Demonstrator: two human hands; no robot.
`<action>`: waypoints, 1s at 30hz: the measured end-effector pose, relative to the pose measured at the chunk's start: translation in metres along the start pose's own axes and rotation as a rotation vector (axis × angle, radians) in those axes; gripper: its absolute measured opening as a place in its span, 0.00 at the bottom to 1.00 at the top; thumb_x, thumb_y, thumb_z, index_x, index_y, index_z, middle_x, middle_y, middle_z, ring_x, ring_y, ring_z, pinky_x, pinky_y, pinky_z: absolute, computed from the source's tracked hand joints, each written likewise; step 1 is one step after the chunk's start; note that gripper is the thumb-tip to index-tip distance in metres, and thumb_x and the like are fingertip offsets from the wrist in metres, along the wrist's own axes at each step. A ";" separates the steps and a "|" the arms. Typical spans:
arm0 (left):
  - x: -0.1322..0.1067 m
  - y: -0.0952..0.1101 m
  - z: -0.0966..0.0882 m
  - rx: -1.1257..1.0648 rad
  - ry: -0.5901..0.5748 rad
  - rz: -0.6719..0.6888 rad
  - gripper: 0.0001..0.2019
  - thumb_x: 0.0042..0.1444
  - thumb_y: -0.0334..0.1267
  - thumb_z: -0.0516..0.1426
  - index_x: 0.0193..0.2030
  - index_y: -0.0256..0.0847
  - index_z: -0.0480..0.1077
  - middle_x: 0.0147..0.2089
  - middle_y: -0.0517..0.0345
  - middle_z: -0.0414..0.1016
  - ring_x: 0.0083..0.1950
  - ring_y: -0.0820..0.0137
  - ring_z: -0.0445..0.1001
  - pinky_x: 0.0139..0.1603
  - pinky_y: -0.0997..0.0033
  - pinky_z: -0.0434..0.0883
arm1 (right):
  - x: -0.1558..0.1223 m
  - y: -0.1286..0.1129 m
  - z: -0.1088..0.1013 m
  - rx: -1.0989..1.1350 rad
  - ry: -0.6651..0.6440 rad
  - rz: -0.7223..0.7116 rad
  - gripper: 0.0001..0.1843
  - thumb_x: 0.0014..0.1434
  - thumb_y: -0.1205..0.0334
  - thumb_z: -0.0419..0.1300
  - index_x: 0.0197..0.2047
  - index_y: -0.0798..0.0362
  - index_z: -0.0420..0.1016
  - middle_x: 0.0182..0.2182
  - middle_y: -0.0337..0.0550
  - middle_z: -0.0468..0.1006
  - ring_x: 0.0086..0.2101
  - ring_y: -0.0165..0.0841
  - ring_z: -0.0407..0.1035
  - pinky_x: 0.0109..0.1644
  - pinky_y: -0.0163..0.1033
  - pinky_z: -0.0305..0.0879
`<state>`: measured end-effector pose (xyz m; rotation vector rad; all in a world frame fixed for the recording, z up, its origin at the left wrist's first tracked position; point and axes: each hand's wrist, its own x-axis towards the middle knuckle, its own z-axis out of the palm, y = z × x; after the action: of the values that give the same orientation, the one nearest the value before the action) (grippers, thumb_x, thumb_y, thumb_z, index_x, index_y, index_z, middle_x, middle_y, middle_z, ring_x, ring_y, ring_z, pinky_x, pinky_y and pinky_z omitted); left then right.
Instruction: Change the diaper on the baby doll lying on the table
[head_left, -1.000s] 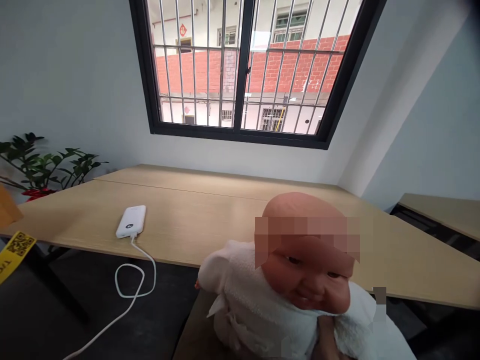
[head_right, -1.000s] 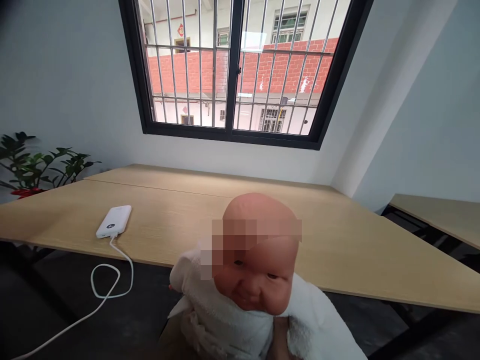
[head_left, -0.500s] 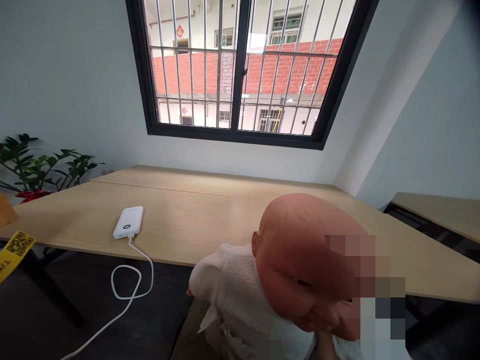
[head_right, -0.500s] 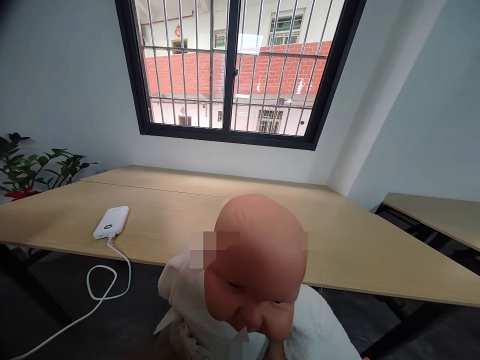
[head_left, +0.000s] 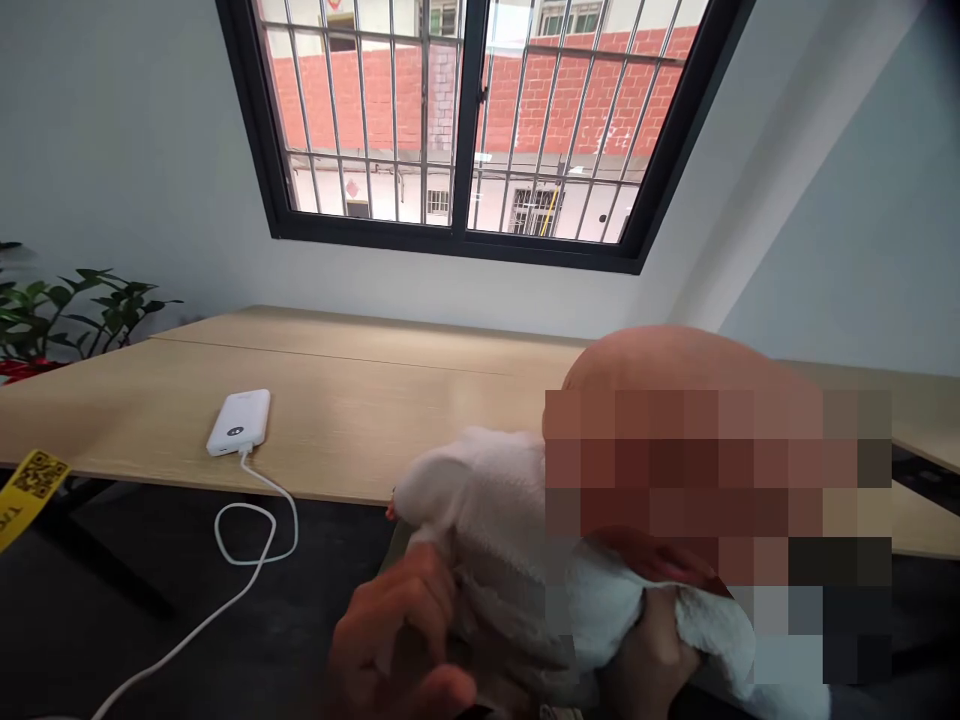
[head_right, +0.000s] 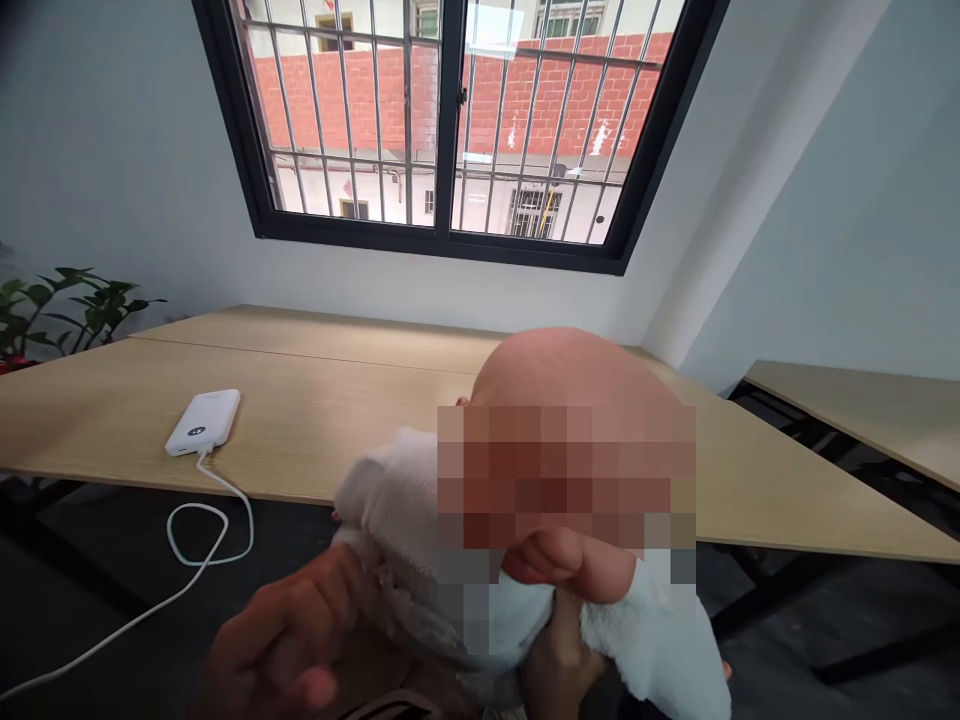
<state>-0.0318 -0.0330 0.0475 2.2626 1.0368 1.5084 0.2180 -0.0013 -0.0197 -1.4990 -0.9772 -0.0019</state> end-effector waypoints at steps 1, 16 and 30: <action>0.001 -0.003 0.004 0.010 0.028 0.016 0.18 0.53 0.49 0.65 0.20 0.43 0.67 0.25 0.56 0.72 0.33 0.67 0.73 0.30 0.64 0.75 | 0.001 0.000 0.001 -0.053 0.028 -0.023 0.23 0.51 0.39 0.56 0.28 0.54 0.70 0.23 0.41 0.69 0.28 0.36 0.63 0.34 0.39 0.55; 0.017 -0.020 0.009 0.186 0.493 0.143 0.11 0.51 0.23 0.58 0.36 0.40 0.62 0.35 0.60 0.63 0.37 0.72 0.65 0.36 0.72 0.68 | 0.019 -0.054 0.010 0.099 0.164 0.119 0.19 0.52 0.45 0.55 0.21 0.50 0.62 0.18 0.35 0.62 0.24 0.30 0.56 0.31 0.36 0.56; -0.008 0.007 0.116 0.286 0.420 0.434 0.14 0.66 0.35 0.51 0.29 0.45 0.71 0.27 0.67 0.76 0.35 0.75 0.71 0.59 0.70 0.63 | 0.014 -0.077 0.027 0.178 0.209 0.197 0.17 0.52 0.49 0.53 0.18 0.49 0.60 0.19 0.41 0.64 0.29 0.37 0.61 0.35 0.41 0.58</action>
<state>0.0711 -0.0222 -0.0058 2.5506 0.9489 2.2124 0.1693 0.0170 0.0452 -1.3942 -0.6426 0.0667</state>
